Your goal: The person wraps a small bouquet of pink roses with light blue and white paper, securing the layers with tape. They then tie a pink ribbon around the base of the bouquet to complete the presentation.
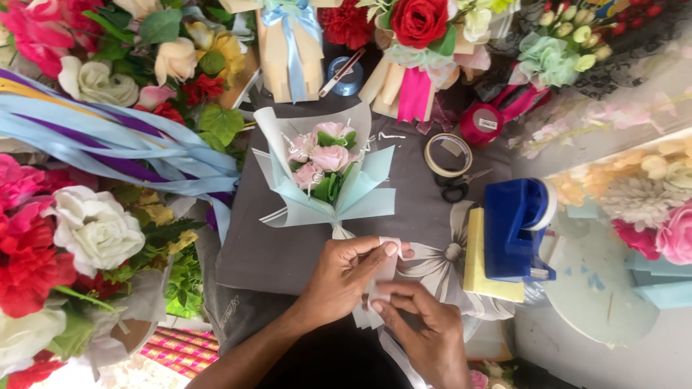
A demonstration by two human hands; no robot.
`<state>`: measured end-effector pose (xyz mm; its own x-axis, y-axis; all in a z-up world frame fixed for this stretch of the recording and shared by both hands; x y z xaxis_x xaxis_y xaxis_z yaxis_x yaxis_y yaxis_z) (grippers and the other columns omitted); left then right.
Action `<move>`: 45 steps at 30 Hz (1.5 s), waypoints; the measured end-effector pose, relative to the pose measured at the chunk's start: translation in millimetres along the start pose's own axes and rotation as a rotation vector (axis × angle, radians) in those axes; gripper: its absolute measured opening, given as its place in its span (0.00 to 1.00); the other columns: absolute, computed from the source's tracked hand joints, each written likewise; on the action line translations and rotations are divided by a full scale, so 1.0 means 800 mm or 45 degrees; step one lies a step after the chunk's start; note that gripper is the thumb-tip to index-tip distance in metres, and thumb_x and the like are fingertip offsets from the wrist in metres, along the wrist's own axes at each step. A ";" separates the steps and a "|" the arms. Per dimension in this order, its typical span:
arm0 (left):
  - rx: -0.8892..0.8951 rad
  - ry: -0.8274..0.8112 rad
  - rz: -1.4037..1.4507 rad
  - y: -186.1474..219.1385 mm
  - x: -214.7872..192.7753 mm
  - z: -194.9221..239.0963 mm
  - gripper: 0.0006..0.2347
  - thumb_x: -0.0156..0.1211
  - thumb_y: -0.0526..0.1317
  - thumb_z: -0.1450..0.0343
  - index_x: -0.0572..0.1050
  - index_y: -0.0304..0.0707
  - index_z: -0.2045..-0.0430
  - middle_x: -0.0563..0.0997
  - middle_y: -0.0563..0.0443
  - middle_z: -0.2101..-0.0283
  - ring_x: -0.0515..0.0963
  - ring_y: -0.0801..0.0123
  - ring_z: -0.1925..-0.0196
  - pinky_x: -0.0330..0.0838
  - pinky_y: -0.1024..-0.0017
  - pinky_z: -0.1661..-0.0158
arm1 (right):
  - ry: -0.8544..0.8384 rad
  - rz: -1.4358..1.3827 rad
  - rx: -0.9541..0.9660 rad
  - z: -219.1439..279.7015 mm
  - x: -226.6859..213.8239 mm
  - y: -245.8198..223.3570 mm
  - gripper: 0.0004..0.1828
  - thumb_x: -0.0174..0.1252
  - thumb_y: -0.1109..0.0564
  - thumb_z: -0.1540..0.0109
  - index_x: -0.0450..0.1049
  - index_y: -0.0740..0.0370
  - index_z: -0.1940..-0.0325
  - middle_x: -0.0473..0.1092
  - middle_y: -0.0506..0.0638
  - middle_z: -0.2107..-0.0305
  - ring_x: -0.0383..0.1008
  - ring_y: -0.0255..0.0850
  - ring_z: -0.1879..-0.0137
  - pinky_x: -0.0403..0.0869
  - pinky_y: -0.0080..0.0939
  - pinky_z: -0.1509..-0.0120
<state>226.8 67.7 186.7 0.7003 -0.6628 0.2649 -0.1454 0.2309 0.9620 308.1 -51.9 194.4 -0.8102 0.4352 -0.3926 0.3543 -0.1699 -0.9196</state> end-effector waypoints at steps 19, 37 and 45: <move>-0.129 -0.318 -0.274 -0.033 0.014 0.004 0.15 0.57 0.47 0.26 0.84 0.37 0.55 0.87 0.57 0.57 0.74 0.87 0.64 0.67 0.85 0.67 | 0.083 0.345 -0.467 -0.015 -0.059 -0.034 0.08 0.68 0.55 0.42 0.81 0.52 0.59 0.83 0.38 0.64 0.63 0.19 0.85 0.62 0.22 0.83; 0.069 -0.556 -0.411 -0.005 0.047 0.018 0.14 0.49 0.39 0.27 0.84 0.33 0.71 0.85 0.49 0.73 0.77 0.73 0.73 0.65 0.72 0.68 | 0.332 0.032 -0.095 -0.037 -0.069 0.034 0.03 0.64 0.64 0.38 0.81 0.64 0.60 0.79 0.48 0.70 0.75 0.32 0.68 0.75 0.29 0.64; -0.040 -0.480 -0.399 -0.009 0.045 0.019 0.17 0.48 0.45 0.23 0.85 0.39 0.72 0.87 0.55 0.71 0.73 0.81 0.77 0.62 0.77 0.74 | 0.330 -0.144 -0.014 -0.032 -0.070 0.057 0.05 0.59 0.69 0.37 0.78 0.64 0.61 0.76 0.46 0.72 0.71 0.30 0.69 0.70 0.28 0.68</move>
<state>242.3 31.5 190.3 0.4043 -0.9143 -0.0261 0.0574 -0.0031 0.9983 381.9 -61.4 174.9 -0.6989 0.6627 -0.2689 0.2745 -0.0986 -0.9565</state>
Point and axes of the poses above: each hand's wrist, its own z-axis away from the middle knuckle, its own x-axis out of the palm, y = z × x, the point moved 9 cm from there along -z, towards the middle knuckle
